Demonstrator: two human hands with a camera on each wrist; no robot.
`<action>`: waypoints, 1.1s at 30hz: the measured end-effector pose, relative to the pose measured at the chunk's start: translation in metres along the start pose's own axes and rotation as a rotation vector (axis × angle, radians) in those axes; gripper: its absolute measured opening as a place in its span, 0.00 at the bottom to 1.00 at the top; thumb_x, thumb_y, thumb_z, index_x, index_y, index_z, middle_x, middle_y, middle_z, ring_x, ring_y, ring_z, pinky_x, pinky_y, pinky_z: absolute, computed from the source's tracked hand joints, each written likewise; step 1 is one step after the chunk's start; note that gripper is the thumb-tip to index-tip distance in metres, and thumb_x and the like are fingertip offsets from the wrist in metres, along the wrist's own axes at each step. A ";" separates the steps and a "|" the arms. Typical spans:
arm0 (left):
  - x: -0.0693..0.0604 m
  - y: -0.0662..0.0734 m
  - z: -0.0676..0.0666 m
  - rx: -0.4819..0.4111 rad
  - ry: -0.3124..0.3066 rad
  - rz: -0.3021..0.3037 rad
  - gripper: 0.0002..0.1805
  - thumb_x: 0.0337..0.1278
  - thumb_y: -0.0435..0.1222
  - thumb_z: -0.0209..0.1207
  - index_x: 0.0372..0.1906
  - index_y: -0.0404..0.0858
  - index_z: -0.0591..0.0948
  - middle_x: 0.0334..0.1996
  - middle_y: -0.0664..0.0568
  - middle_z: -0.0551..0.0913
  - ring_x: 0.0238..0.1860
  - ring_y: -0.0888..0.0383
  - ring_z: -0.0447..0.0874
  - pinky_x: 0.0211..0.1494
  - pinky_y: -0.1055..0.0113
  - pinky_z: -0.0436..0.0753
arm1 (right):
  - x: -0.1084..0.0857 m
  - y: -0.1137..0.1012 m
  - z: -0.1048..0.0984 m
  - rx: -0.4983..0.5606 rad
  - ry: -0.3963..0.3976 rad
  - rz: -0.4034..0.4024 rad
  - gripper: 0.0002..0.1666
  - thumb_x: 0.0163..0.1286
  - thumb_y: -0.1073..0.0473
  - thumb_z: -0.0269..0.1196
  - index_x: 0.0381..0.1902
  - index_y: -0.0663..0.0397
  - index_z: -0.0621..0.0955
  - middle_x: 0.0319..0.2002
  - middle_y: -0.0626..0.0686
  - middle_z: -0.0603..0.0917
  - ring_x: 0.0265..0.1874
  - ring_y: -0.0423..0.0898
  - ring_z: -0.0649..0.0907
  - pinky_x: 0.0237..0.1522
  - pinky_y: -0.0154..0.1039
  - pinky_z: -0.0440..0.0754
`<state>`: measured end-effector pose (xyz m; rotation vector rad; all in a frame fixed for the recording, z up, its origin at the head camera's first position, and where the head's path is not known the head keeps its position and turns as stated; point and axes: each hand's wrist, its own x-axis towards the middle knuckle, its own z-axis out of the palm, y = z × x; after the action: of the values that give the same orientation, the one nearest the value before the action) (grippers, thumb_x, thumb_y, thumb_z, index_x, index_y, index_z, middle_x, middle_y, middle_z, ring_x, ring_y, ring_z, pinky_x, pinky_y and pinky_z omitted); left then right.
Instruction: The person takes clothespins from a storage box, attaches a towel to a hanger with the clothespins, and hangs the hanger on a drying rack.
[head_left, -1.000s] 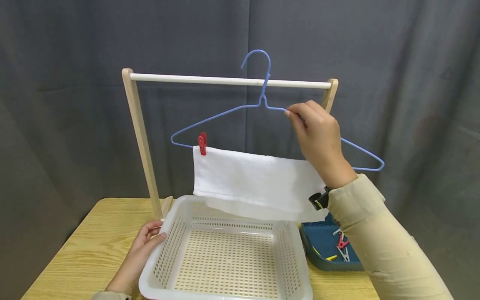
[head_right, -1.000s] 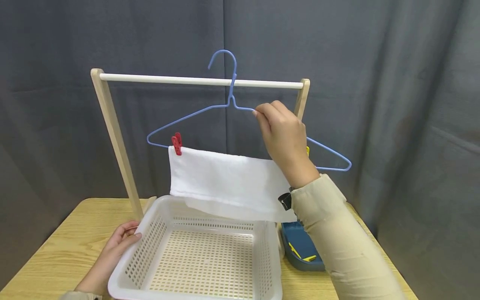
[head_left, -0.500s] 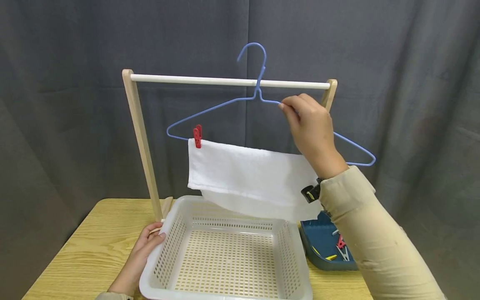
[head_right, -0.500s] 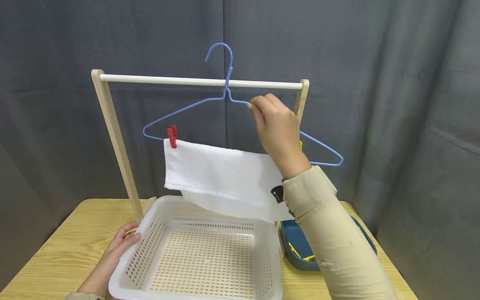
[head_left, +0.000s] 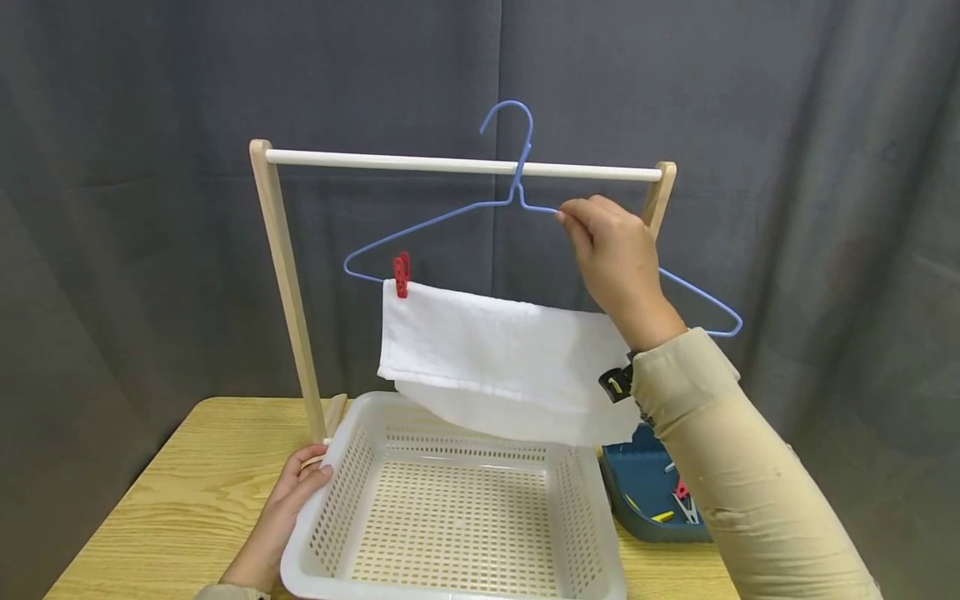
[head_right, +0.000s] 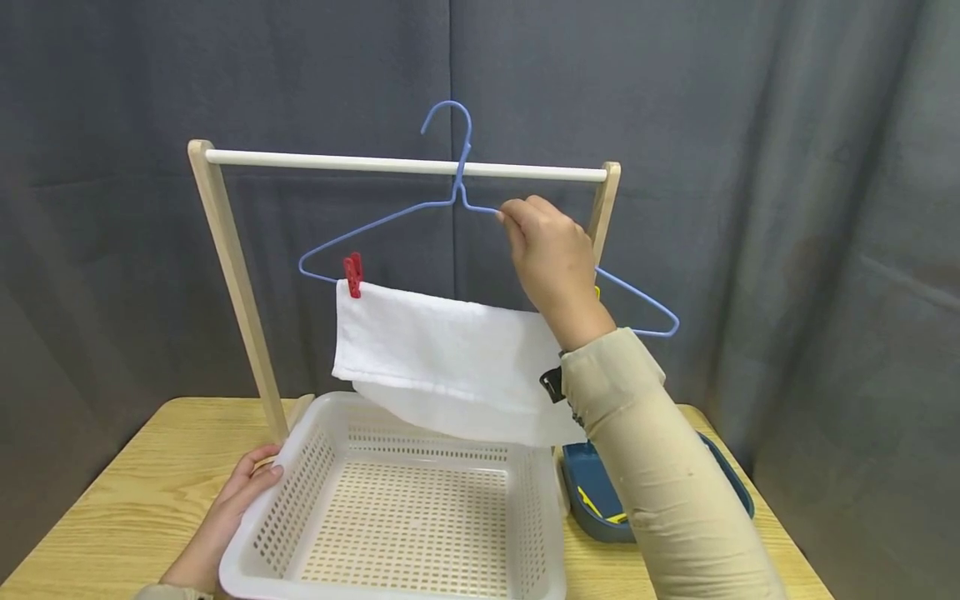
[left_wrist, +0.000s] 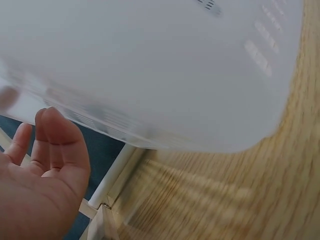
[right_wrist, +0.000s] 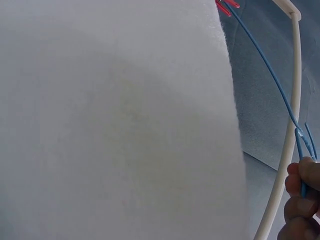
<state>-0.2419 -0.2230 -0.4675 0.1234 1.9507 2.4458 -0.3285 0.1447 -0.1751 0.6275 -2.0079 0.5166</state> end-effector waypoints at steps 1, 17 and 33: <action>0.001 0.000 0.000 0.007 0.005 0.009 0.17 0.79 0.36 0.46 0.64 0.42 0.58 0.53 0.51 0.73 0.47 0.57 0.81 0.46 0.63 0.85 | 0.000 0.000 0.001 -0.003 -0.007 0.005 0.08 0.73 0.63 0.64 0.44 0.63 0.86 0.36 0.59 0.87 0.34 0.55 0.84 0.41 0.51 0.80; 0.007 -0.002 0.010 0.021 0.023 0.061 0.14 0.79 0.34 0.46 0.62 0.43 0.61 0.51 0.50 0.74 0.46 0.57 0.82 0.45 0.64 0.85 | -0.004 -0.001 0.004 -0.001 -0.069 0.052 0.08 0.75 0.64 0.62 0.43 0.63 0.87 0.37 0.60 0.87 0.38 0.56 0.85 0.45 0.53 0.81; 0.008 -0.006 0.008 0.027 0.027 0.025 0.17 0.79 0.36 0.46 0.64 0.40 0.59 0.52 0.50 0.74 0.47 0.57 0.81 0.46 0.63 0.85 | -0.014 0.000 0.013 0.011 -0.116 0.068 0.08 0.74 0.65 0.63 0.44 0.65 0.87 0.37 0.60 0.87 0.36 0.55 0.85 0.43 0.51 0.82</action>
<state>-0.2491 -0.2134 -0.4713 0.1165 2.0051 2.4499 -0.3307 0.1399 -0.1932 0.6098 -2.1428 0.5432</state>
